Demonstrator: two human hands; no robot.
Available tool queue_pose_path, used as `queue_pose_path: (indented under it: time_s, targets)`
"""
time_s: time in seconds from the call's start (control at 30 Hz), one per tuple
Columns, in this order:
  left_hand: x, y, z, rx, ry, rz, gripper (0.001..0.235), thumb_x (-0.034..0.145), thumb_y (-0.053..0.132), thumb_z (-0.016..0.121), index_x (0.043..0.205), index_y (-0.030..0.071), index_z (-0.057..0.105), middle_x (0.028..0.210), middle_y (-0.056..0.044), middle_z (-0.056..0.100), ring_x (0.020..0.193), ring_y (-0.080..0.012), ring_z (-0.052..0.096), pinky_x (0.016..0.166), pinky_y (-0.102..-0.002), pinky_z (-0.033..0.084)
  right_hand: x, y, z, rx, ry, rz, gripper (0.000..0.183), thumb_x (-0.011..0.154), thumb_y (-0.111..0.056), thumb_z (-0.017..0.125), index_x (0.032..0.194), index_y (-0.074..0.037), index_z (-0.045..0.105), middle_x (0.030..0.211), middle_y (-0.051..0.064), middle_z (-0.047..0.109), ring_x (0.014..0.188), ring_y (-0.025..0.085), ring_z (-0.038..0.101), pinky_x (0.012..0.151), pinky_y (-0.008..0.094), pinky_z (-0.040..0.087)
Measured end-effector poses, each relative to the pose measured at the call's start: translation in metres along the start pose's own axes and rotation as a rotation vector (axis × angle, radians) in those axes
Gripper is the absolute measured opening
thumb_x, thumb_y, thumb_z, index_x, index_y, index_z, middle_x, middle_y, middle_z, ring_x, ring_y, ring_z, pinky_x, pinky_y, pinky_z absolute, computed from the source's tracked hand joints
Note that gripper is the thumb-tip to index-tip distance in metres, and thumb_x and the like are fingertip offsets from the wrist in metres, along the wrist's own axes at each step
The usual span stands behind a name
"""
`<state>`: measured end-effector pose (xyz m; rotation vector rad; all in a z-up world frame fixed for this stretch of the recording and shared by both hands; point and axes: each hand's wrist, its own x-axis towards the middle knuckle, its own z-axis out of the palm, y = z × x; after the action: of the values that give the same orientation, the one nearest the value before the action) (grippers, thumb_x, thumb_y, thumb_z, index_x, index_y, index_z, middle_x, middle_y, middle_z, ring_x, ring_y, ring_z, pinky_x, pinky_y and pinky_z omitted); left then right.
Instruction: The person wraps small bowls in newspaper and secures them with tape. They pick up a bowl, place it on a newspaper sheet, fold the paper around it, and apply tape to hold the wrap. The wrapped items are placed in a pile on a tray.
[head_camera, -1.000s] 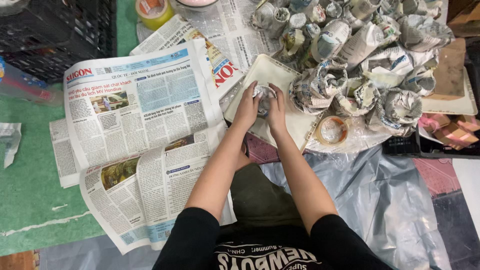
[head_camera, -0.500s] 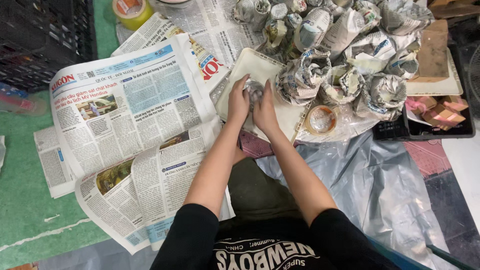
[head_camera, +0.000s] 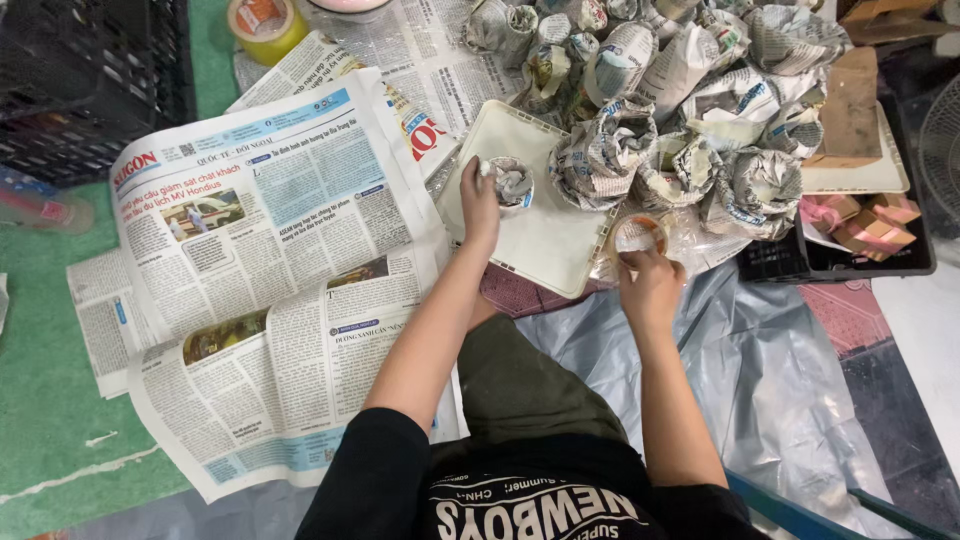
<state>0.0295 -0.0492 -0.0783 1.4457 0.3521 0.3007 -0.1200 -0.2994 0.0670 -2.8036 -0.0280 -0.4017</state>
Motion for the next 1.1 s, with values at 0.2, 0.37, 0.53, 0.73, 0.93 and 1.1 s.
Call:
queue_pose_path:
  time_s: [0.2,0.37,0.53,0.73,0.93,1.1]
  targets:
    - [0.025,0.004,-0.034,-0.463,0.086,-0.268,0.056,0.104,0.032,0.043,0.149,-0.001,0.046,0.152,-0.016,0.05,0.143,-0.0279,0.046,0.118,-0.037,0.032,-0.003,-0.001,-0.061,0.548,-0.073,0.145,0.024,0.093,-0.009,0.078,0.114,0.002,0.071,0.106,0.014,0.076,0.101,0.022,0.074,0.087,0.037,0.056]
    - [0.018,0.055,-0.052,-0.167,0.088,0.02,0.045,0.105,0.025,0.046,0.143,0.0,0.049,0.147,-0.015,0.052,0.14,-0.0265,0.049,0.118,-0.037,0.036,0.01,-0.047,-0.103,1.172,-0.176,0.144,0.019,0.1,-0.003,0.069,0.117,0.002,0.061,0.112,0.009,0.072,0.109,0.015,0.07,0.095,0.027,0.055]
    - [-0.031,0.159,-0.06,-0.119,-0.196,0.249,0.032,0.105,0.016,0.052,0.133,0.003,0.06,0.133,-0.014,0.065,0.128,-0.0247,0.06,0.113,-0.036,0.045,0.028,-0.092,-0.108,1.477,-0.213,0.065,0.026,0.1,0.002,0.068,0.125,0.0,0.059,0.111,0.011,0.072,0.106,0.015,0.068,0.095,0.028,0.053]
    - [-0.141,0.254,-0.079,-0.08,-0.468,0.343,0.026,0.111,0.02,0.054,0.129,0.003,0.063,0.128,-0.01,0.065,0.125,-0.0181,0.061,0.109,-0.032,0.049,0.025,-0.116,-0.106,1.837,-0.229,-0.009,0.036,0.103,-0.005,0.067,0.134,-0.008,0.05,0.109,0.017,0.074,0.1,0.021,0.072,0.095,0.035,0.056]
    - [-0.169,0.267,-0.076,-0.196,-0.288,0.243,0.051,0.101,0.023,0.065,0.144,0.004,0.045,0.134,-0.006,0.056,0.123,-0.0148,0.056,0.1,-0.032,0.054,0.007,-0.122,-0.095,2.179,-0.245,0.042,0.029,0.109,-0.01,0.065,0.135,-0.008,0.052,0.118,0.015,0.07,0.101,0.022,0.071,0.098,0.041,0.059]
    - [-0.168,0.248,-0.074,-0.327,-0.453,-0.063,0.042,0.102,0.02,0.062,0.137,-0.003,0.058,0.116,-0.013,0.072,0.092,-0.021,0.074,0.08,-0.036,0.063,0.0,-0.125,-0.106,2.169,-0.243,0.192,0.03,0.11,-0.01,0.063,0.137,-0.005,0.05,0.125,0.02,0.068,0.108,0.025,0.07,0.103,0.044,0.057]
